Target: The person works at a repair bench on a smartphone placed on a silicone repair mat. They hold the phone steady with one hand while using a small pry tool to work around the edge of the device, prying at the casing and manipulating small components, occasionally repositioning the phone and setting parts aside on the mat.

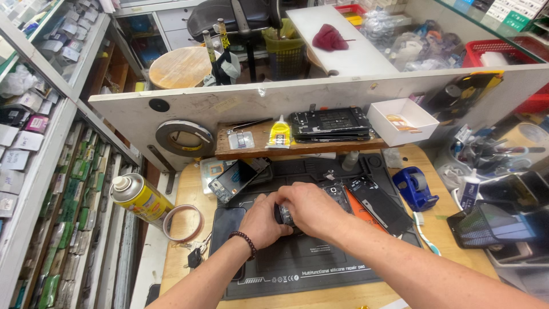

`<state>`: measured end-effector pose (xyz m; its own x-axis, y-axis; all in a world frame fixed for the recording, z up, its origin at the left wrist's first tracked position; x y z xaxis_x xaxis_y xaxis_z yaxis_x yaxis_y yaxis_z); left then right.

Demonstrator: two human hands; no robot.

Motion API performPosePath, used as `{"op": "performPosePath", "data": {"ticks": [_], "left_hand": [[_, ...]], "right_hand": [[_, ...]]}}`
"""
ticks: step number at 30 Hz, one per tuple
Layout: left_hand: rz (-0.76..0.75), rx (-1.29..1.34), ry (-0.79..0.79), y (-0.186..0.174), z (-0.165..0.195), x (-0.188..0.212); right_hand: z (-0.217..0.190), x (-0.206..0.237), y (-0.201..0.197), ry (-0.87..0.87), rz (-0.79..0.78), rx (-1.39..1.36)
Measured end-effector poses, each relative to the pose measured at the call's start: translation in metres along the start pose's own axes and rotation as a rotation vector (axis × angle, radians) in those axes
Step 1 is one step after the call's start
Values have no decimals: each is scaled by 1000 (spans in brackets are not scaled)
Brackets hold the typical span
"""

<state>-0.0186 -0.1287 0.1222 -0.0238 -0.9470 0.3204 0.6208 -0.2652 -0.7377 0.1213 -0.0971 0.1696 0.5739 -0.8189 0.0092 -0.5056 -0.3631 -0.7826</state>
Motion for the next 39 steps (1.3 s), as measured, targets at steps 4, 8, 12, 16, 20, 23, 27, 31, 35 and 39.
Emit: {"op": "performPosePath", "data": {"ticks": [4,8,12,16,20,23,27,31,35,39], "left_hand": [[12,-15,16,1,0,1],[27,-38,3,1,0,1],[34,-35,-2,3,0,1],[78,22,20,2,-4,-2],[201,75,-4,2,-9,1],[248,80,-26,5,-9,3],[296,101,66,7,-8,4],[379,89,76,5,-15,-10],[471,122,70,3,-20,-39],[438,70,84,6,-11,-74]], "right_hand": [[8,-6,-2,46,-77,-186],[14,-10,-8,113,-74,-308],[23,-8,-16,193,-20,-335],[32,-5,-16,250,11,-544],[43,-1,-10,403,62,-772],[48,2,-6,443,85,-905],[53,6,-5,513,122,-1078],[64,19,-18,623,214,-1207],[81,43,-34,744,207,-1155],[98,60,-38,884,69,-979]]}}
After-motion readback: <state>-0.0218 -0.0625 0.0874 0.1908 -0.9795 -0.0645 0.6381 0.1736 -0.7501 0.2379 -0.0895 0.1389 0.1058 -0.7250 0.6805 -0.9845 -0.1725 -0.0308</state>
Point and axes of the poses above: each hand's wrist, its own x-axis away from the middle knuckle, its own y-axis out of the palm, z = x × y, the point moved 2 cm from there along -x, towards the middle knuckle, and after that the axes turned 7 degrees about -x, right-handed, at the moved point
